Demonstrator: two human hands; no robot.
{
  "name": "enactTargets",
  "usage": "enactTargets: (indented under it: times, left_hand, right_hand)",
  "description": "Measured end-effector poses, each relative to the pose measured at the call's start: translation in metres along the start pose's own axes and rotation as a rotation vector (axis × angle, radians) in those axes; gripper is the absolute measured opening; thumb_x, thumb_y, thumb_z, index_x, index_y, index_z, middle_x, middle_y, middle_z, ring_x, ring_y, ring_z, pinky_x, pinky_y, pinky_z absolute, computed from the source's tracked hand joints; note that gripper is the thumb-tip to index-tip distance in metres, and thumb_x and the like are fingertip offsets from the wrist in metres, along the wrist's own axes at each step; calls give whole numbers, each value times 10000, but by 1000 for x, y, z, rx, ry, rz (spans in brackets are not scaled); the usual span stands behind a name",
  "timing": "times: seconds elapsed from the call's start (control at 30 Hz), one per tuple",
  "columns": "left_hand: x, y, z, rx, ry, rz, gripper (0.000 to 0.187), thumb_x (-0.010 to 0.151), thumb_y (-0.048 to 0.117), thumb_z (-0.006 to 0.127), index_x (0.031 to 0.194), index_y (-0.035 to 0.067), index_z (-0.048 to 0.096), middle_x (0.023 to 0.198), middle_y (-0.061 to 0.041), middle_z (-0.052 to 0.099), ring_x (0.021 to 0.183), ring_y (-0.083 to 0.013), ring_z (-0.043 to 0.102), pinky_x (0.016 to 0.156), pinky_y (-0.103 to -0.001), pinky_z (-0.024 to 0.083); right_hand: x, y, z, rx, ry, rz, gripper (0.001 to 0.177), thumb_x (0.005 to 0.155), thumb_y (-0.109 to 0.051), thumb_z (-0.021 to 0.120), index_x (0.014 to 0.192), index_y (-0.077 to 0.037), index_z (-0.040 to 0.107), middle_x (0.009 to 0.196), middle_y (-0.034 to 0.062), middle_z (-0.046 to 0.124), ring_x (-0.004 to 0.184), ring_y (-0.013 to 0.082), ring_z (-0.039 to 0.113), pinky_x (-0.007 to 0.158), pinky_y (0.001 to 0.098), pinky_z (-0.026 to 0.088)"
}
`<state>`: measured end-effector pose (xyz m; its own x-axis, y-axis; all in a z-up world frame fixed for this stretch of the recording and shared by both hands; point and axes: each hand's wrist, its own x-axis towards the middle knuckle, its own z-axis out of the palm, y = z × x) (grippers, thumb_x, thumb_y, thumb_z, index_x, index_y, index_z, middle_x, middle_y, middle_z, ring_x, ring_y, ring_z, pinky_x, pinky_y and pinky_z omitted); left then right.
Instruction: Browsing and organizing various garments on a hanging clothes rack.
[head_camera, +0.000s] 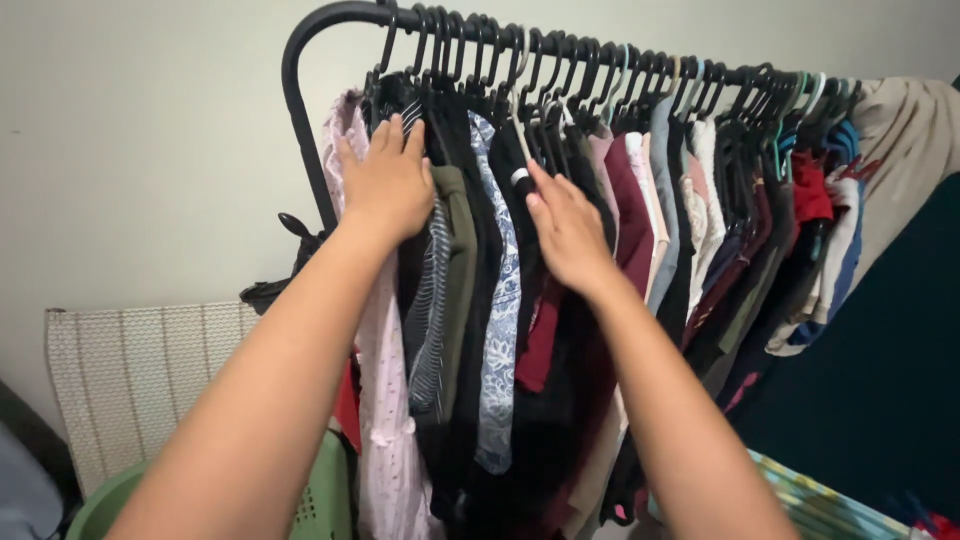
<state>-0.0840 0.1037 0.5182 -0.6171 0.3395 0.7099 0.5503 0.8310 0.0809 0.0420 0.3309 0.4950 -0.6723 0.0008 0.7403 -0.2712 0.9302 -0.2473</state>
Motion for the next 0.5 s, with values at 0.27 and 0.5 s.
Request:
enactTargets:
  times: [0.27,0.5]
  left_hand:
    - [3,56,-28,-186,43,32,554,1025,283,498,1539,84,446,1611,-221,370,1523,-375,305,1197,-667,206]
    - [-2,47,16,-88,11,51,625,1027,365,387,1576,73,319,1627,-175,317,1531,-316,235,1200,-642,90]
  right_hand:
    - [2,-14,19,-50,-7,-6,555,1067,-367,446,1563,-122,397,1557,162,482,1480,368,373,1194,487,250]
    - [-3,-15,-1,-37,-34,-10,654,964,-319,589,1566,-145,400,1549,178,478,1470,387,374,1193,478,262]
